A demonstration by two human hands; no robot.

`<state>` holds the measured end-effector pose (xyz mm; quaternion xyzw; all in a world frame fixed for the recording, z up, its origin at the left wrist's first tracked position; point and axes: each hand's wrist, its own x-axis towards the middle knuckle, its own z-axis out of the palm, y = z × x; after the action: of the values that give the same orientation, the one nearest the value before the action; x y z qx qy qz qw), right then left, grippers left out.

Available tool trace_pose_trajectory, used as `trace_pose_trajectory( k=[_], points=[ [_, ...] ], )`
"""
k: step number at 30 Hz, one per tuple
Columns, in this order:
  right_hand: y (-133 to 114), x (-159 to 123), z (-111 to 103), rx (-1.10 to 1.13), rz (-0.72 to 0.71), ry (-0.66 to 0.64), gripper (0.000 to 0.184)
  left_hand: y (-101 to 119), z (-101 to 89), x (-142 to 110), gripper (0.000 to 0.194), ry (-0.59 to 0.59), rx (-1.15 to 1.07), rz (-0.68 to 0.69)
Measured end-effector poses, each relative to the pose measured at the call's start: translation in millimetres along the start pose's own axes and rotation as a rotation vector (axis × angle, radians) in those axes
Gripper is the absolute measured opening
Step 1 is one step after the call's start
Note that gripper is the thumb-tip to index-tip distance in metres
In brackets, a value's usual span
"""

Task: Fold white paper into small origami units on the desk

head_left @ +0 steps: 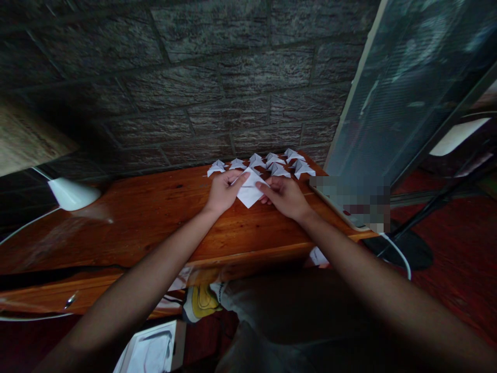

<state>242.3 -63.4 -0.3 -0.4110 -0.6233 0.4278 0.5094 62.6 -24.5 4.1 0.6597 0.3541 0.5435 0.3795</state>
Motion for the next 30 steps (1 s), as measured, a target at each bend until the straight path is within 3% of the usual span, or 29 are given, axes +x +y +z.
trace_pose_trajectory(
  k=[3, 7, 14, 17, 24, 30],
  points=[
    [-3.4, 0.2, -2.1, 0.009, 0.018, -0.049, 0.051, -1.4, 0.0, 0.6, 0.042, -0.034, -0.109, -0.050],
    [-6.2, 0.5, -6.2, -0.010, -0.024, -0.013, 0.050, -4.6, -0.6, 2.8, 0.041, -0.086, -0.232, -0.114],
    [-5.9, -3.6, -10.9, -0.382, -0.237, -0.051, 0.043, -0.7, -8.9, 4.7, 0.040, -0.129, -0.191, -0.219],
    [-6.2, -4.7, -11.1, -0.438, -0.273, -0.081, 0.041, 3.9, -11.4, 4.1, 0.040, -0.149, -0.185, -0.222],
    [-5.3, -5.5, -5.7, -0.321, -0.229, -0.098, 0.041, 4.9, -6.1, 2.3, 0.049, -0.107, -0.197, -0.218],
    [-11.5, -4.6, -7.1, -0.103, -0.142, -0.105, 0.049, 10.0, -6.5, 2.5, 0.048, -0.243, -0.345, -0.329]
  ],
)
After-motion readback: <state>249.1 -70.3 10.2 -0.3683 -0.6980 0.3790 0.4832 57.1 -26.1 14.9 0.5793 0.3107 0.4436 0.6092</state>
